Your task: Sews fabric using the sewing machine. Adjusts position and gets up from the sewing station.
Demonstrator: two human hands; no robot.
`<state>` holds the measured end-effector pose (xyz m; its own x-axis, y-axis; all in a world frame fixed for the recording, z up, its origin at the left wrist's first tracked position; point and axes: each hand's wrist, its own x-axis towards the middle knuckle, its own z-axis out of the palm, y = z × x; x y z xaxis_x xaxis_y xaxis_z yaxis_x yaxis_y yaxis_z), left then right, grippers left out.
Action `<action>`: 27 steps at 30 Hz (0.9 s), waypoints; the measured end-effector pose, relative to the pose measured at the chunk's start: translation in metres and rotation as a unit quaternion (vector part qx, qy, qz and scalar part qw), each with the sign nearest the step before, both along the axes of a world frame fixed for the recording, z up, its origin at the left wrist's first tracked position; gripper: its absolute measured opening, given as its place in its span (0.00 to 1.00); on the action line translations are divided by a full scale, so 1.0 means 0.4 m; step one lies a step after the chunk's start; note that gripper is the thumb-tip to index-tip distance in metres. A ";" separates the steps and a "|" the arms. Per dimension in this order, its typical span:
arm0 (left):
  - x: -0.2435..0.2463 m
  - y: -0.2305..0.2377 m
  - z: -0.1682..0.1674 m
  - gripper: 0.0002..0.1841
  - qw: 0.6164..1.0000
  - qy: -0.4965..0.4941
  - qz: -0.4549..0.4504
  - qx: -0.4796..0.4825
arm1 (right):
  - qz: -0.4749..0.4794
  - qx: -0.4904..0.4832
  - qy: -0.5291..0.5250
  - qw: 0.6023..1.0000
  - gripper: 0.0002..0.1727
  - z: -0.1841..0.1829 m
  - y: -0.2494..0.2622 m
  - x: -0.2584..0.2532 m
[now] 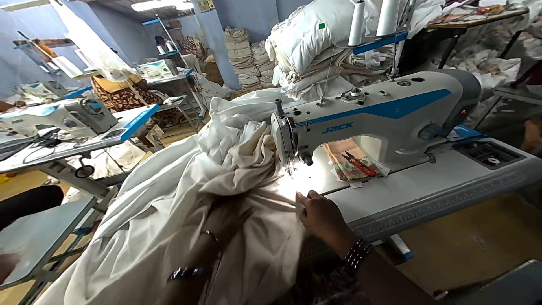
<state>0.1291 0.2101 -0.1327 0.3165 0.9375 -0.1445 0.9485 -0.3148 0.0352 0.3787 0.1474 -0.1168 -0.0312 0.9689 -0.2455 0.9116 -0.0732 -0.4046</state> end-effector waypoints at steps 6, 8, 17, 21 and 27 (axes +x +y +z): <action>0.164 -0.157 0.077 0.25 0.995 -0.087 -0.045 0.032 | -0.009 0.007 -0.001 1.000 0.27 -0.010 -0.001 0.001; 0.203 -0.236 0.055 0.27 0.990 -0.106 -0.060 -0.065 | -0.012 0.015 0.002 1.000 0.27 -0.013 -0.002 0.003; 0.260 -0.348 0.015 0.14 0.990 -0.102 -0.096 0.014 | -0.027 -0.001 0.007 1.000 0.32 -0.005 -0.001 0.005; 0.268 -0.337 0.052 0.21 0.986 -0.034 -0.040 -0.161 | -0.030 0.004 0.012 0.999 0.32 -0.007 -0.003 0.004; 0.269 -0.367 0.039 0.13 0.979 -0.060 -0.162 -0.109 | -0.029 0.000 0.003 1.000 0.31 -0.007 0.005 0.003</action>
<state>0.2368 0.0632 -0.1170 0.6183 0.7365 -0.2744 0.7857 -0.5704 0.2393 0.3799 0.1492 -0.1195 0.0233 0.9691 -0.2455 0.9037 -0.1254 -0.4094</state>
